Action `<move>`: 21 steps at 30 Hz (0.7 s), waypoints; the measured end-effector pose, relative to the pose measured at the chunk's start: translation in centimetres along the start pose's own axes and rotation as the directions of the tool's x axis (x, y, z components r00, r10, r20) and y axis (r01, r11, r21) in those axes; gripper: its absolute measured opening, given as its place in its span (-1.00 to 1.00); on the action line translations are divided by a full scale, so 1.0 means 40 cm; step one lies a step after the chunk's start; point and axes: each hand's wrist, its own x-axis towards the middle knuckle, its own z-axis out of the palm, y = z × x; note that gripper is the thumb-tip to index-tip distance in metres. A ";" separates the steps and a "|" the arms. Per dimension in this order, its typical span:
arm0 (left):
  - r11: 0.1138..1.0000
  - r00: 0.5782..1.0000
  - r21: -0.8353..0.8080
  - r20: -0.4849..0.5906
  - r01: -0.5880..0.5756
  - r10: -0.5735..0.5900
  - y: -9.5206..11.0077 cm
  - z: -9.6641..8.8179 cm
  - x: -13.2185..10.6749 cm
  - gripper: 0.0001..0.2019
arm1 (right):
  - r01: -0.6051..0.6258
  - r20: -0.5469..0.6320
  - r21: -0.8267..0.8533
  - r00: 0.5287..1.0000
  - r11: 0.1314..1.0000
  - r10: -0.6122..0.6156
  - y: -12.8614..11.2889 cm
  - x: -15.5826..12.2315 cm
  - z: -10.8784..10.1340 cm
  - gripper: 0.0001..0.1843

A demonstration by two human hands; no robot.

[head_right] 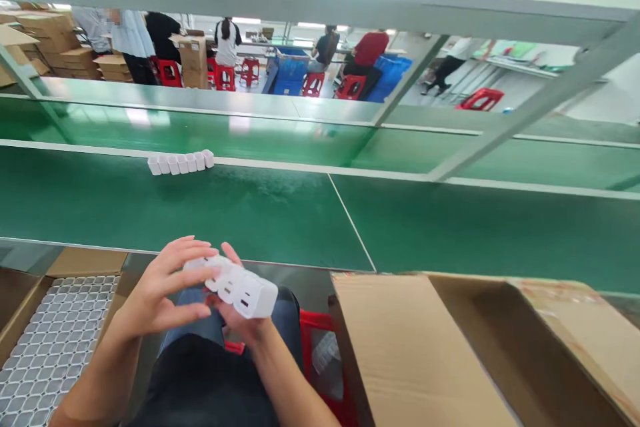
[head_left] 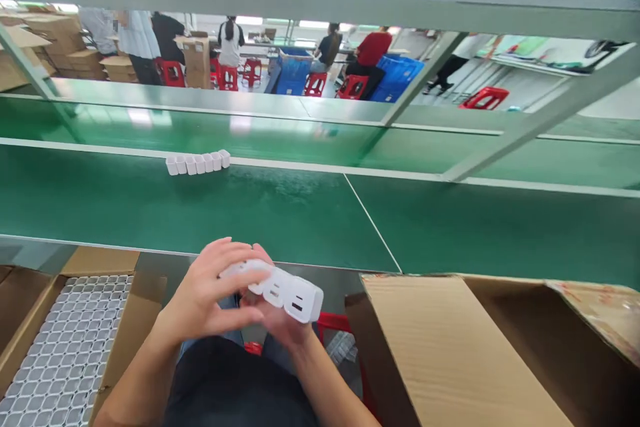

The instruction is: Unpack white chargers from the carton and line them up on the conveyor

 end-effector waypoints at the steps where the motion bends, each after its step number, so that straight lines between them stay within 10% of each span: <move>1: 0.996 0.995 0.004 -0.048 0.084 -0.084 -0.047 -0.004 -0.010 -0.63 | 0.006 -0.014 0.022 1.000 1.000 -0.006 -0.016 0.025 -0.019 -0.24; 5: 0.857 0.840 0.078 -0.261 0.509 -0.475 -0.278 -0.010 -0.058 -0.67 | 0.007 -0.078 -0.443 0.996 0.897 -0.046 -0.105 0.193 -0.051 0.10; 8: 0.745 0.715 0.093 -0.381 0.661 -0.587 -0.413 0.002 -0.095 -0.72 | -0.066 -0.125 -0.891 0.987 0.448 -0.104 -0.150 0.375 -0.003 0.26; 12: 0.649 0.600 0.062 -0.455 0.758 -0.658 -0.476 0.022 -0.136 -0.85 | -0.216 -0.215 -0.972 0.976 -0.088 -0.026 -0.144 0.612 0.117 0.29; 21: 0.644 0.612 0.065 -0.396 0.763 -0.685 -0.477 0.041 -0.139 -0.77 | -0.388 -0.434 -0.879 0.892 -0.277 0.125 -0.057 0.862 0.263 0.32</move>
